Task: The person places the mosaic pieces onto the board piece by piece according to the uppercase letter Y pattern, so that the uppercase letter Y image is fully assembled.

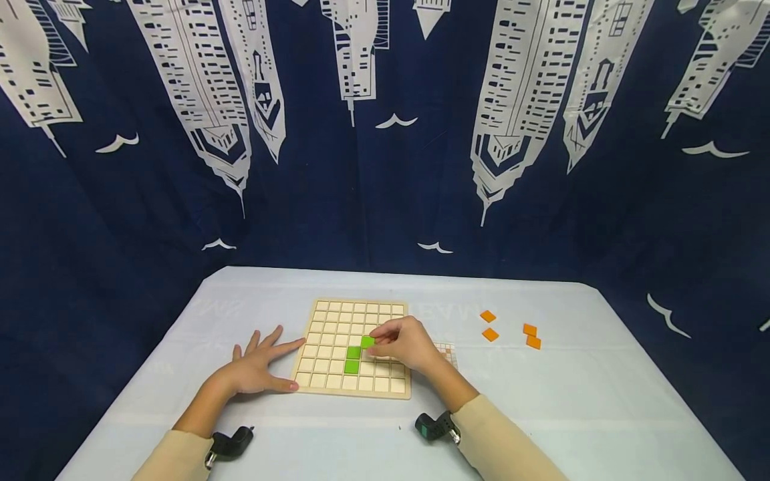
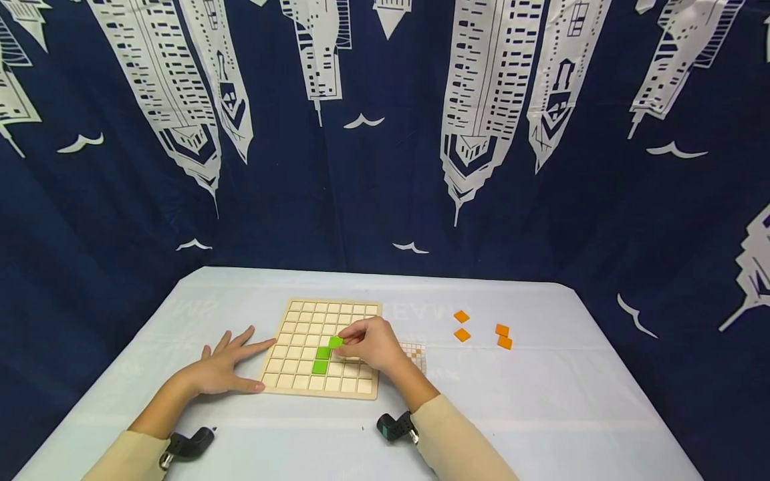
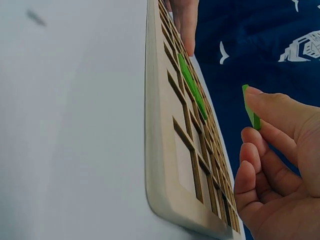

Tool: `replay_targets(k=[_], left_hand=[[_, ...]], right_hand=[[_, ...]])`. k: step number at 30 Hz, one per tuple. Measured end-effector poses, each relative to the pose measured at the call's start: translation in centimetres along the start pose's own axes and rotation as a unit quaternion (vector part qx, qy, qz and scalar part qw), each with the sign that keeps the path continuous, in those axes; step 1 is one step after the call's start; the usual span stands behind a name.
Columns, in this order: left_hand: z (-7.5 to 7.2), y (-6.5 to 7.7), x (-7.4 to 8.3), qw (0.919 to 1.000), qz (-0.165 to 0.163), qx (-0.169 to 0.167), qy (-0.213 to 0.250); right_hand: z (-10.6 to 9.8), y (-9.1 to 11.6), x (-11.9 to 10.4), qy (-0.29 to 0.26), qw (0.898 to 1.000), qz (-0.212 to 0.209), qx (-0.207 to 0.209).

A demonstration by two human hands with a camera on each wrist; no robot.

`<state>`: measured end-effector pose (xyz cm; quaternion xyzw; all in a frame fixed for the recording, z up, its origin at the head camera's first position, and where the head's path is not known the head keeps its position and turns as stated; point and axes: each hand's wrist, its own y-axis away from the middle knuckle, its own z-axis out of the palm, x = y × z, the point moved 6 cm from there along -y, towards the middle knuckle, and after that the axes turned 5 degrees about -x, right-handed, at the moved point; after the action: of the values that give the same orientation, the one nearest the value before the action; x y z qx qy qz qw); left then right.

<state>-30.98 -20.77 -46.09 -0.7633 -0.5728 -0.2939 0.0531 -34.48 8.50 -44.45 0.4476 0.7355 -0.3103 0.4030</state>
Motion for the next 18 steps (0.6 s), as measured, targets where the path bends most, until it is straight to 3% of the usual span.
replay_targets(k=[18], left_hand=[[-0.1,0.0,0.2,0.9999,0.003,0.001,-0.011]], right_hand=[[1.0,-1.8,-0.4,0.029,1.000,0.003,0.004]])
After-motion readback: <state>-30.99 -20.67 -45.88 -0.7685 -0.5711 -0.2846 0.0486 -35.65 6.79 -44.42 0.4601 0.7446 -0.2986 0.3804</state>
